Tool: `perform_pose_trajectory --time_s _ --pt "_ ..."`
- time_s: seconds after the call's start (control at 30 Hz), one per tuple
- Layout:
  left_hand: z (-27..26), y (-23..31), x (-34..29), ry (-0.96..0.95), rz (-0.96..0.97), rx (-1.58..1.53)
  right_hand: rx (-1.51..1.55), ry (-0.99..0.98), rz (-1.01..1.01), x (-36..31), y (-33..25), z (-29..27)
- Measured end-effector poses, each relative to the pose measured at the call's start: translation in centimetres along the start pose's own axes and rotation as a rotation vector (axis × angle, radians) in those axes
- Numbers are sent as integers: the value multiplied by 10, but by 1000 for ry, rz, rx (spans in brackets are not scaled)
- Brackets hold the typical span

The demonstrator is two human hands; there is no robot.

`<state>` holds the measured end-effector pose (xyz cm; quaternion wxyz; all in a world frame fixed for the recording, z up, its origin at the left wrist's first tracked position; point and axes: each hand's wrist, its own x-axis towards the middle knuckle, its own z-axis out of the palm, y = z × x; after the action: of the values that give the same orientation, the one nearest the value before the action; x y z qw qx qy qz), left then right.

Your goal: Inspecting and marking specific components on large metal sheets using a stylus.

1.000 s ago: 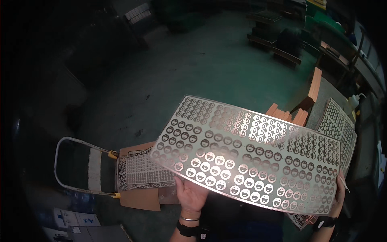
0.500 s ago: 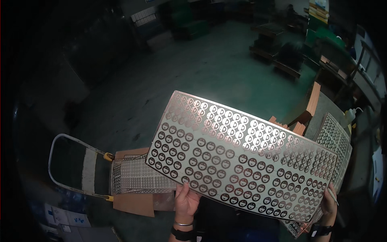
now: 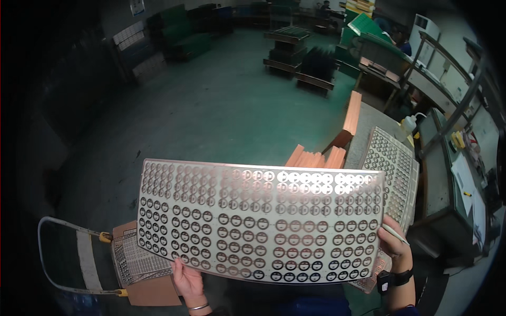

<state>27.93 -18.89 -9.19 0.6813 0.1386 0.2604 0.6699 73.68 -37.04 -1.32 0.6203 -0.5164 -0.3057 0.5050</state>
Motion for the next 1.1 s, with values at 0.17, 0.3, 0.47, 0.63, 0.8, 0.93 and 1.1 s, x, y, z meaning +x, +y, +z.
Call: perform_pose_trajectory --time_s 0.17,0.3,0.47,0.63,0.8,0.93,1.1 --pt "-15 -1 4 -127 5 37 -49 -17 -16 8 -1 0" --pt "-8 -4 -1 -72 -50 -36 47 -4 70 13 8 -10" --pt "24 -58 -45 -68 -45 -32 333 34 -26 35 23 16" --pt "101 -169 -126 -68 -239 28 383 -118 34 33 41 -25" --pt "61 -171 -124 -45 1 187 201 -302 137 42 44 -75" --pt "-2 -156 -99 62 157 204 87 -132 83 47 67 -133" --pt "-74 -83 -40 212 238 147 102 43 69 37 56 -149"
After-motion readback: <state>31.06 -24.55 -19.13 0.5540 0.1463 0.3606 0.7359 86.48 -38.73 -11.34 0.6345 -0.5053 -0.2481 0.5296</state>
